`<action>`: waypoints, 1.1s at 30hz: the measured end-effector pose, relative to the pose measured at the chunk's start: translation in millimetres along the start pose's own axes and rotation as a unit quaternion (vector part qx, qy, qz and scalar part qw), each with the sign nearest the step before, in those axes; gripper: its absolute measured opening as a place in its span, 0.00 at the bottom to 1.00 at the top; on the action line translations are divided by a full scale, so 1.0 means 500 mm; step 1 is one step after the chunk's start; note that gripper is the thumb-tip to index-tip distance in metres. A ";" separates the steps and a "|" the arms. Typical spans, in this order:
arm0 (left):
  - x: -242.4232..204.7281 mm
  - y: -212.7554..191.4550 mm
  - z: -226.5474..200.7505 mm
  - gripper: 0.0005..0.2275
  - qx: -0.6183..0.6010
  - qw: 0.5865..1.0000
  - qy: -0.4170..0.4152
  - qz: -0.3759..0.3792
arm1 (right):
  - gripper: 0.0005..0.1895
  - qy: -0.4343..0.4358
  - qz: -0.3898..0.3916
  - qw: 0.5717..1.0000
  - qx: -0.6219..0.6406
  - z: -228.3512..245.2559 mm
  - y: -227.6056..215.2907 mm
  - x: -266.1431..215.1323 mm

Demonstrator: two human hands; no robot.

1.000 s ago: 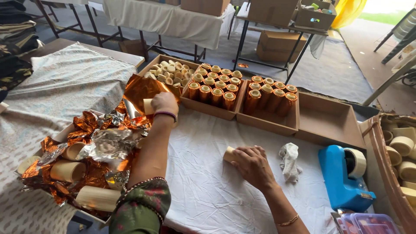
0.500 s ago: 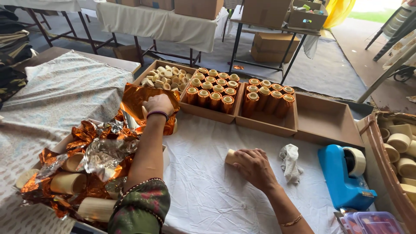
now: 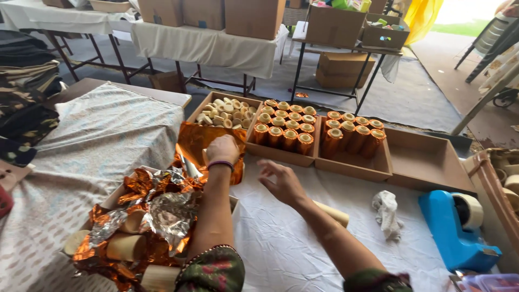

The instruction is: Wrapping small clay cups in decorative metallic copper foil.

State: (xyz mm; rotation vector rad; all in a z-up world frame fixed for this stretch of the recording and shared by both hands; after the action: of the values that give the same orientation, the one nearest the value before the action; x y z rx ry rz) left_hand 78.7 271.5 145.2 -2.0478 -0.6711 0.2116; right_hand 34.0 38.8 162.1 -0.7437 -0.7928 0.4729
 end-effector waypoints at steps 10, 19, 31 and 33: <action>-0.031 -0.048 -0.001 0.12 -0.068 0.992 -0.035 0.097 | 0.22 0.079 0.025 0.991 0.102 -0.021 0.170 0.155; 0.003 -0.027 0.026 0.13 -0.063 0.996 -0.038 0.049 | 0.16 0.059 0.035 0.996 0.054 -0.031 0.180 0.135; 0.006 -0.013 0.075 0.17 0.079 0.993 -0.088 0.009 | 0.12 0.134 0.034 0.958 0.252 -0.134 0.256 0.103; 0.025 -0.005 0.084 0.14 0.056 0.995 -0.078 -0.031 | 0.12 0.154 0.032 0.919 0.361 -0.170 0.276 0.113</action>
State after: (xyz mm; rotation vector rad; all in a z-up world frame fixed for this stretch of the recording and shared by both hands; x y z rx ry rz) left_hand 71.4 310.1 125.8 -1.9146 -0.7992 0.3676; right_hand 120.2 129.9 44.9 -0.1402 -0.2531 0.6371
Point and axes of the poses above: each hand's wrist, its own x-axis towards the middle knuckle, its own y-axis out of the palm, z = x × y, the point moved 7 cm from there along x, towards the middle knuckle, and after that the axes turned 10 degrees about -x, right-handed, at the moved point
